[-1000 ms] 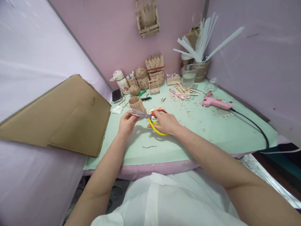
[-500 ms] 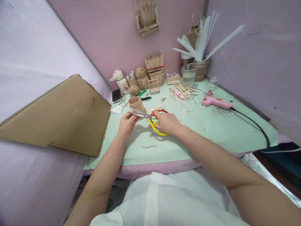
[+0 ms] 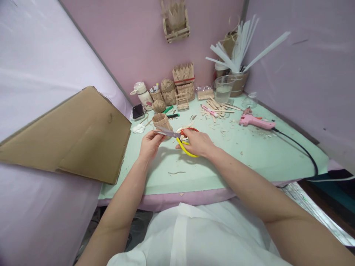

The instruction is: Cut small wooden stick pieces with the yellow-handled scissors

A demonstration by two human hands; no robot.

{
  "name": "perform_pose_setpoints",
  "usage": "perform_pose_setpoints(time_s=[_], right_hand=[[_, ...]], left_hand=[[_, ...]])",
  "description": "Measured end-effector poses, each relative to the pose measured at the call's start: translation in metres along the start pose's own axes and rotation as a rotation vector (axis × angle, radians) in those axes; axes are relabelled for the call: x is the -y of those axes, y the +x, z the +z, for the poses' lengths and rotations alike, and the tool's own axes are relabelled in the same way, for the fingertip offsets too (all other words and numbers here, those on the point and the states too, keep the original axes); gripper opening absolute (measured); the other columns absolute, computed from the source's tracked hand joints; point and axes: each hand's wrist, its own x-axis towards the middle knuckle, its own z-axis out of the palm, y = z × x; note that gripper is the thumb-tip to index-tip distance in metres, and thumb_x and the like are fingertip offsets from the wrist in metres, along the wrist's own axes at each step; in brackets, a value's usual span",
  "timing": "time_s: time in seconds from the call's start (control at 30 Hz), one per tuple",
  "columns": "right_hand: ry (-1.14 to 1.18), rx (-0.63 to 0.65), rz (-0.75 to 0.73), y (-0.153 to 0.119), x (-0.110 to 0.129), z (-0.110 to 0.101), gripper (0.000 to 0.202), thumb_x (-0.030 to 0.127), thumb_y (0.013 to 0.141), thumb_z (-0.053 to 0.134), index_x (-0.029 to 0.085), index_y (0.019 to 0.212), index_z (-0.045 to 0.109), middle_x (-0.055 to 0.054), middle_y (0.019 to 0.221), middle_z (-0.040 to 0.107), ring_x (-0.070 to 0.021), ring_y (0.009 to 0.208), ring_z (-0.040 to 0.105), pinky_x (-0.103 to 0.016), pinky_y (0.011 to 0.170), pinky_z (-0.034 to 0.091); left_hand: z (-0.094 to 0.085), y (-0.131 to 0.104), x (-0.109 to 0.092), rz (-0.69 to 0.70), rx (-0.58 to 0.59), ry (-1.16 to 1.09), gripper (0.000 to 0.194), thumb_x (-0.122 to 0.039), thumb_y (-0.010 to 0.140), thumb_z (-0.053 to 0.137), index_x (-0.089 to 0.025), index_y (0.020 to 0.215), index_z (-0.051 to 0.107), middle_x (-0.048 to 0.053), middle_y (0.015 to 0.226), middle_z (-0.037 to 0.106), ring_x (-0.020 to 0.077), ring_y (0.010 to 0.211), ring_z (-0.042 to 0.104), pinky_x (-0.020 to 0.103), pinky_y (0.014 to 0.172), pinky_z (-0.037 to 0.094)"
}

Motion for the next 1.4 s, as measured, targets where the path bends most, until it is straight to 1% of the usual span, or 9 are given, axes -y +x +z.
perform_pose_setpoints(time_s=[0.17,0.4,0.6,0.8,0.93,1.17,1.4], right_hand=[[-0.1,-0.005,-0.022,-0.001,0.003,0.0,0.044,0.058,0.077,0.051,0.023,0.103,0.052,-0.006,0.095,0.067,-0.0236,0.081,0.062,-0.027,0.055,0.031],[-0.147,0.009,-0.019,0.0,0.002,-0.001,0.05,0.065,0.075,0.05,0.024,0.103,0.051,-0.005,0.098,0.068,-0.0238,0.08,0.062,-0.028,0.054,0.032],[-0.143,0.016,-0.02,-0.001,0.002,-0.002,0.052,0.066,0.073,0.05,0.025,0.105,0.052,-0.005,0.097,0.068,-0.0231,0.078,0.062,-0.027,0.055,0.032],[-0.117,0.037,-0.015,-0.001,0.002,-0.004,0.053,0.067,0.073,0.05,0.025,0.105,0.053,-0.005,0.097,0.067,-0.0231,0.077,0.062,-0.028,0.055,0.033],[-0.111,0.053,-0.013,0.0,0.001,-0.002,0.054,0.069,0.072,0.05,0.026,0.104,0.053,-0.005,0.094,0.068,-0.0225,0.074,0.062,-0.027,0.055,0.034],[-0.121,0.058,-0.021,-0.001,0.0,-0.001,0.054,0.07,0.072,0.049,0.026,0.103,0.053,-0.004,0.093,0.069,-0.023,0.075,0.062,-0.027,0.055,0.032],[-0.088,0.069,-0.038,-0.001,-0.001,-0.002,0.053,0.069,0.073,0.048,0.026,0.103,0.054,-0.005,0.091,0.068,-0.0218,0.073,0.061,-0.026,0.054,0.03]], left_hand=[[-0.003,0.002,0.005,0.084,-0.004,0.072,0.014,-0.025,0.063,0.071,-0.017,0.072,0.064,0.0,0.072,0.066,0.0122,0.069,0.062,0.029,0.071,0.05],[-0.004,0.002,0.005,0.102,-0.016,0.154,0.013,-0.024,0.063,0.071,-0.017,0.071,0.064,0.001,0.073,0.066,0.0135,0.069,0.063,0.03,0.072,0.051],[-0.004,0.002,0.001,0.092,-0.007,0.171,0.014,-0.023,0.06,0.072,-0.016,0.07,0.064,0.001,0.07,0.066,0.0138,0.068,0.062,0.031,0.071,0.051],[-0.006,0.001,-0.006,0.056,0.043,0.195,0.012,-0.021,0.058,0.072,-0.016,0.069,0.066,0.002,0.07,0.066,0.0139,0.069,0.062,0.03,0.072,0.05],[-0.007,0.0,-0.009,0.056,0.064,0.202,0.011,-0.02,0.058,0.071,-0.016,0.068,0.067,0.002,0.071,0.065,0.014,0.069,0.062,0.03,0.072,0.05],[-0.01,0.004,-0.002,0.048,0.065,0.186,0.011,-0.021,0.059,0.071,-0.016,0.069,0.067,0.001,0.07,0.065,0.0122,0.067,0.06,0.028,0.07,0.05],[-0.013,0.005,0.001,0.004,0.079,0.156,0.016,-0.025,0.062,0.071,-0.014,0.073,0.067,0.003,0.075,0.066,0.0134,0.072,0.061,0.029,0.074,0.05]])
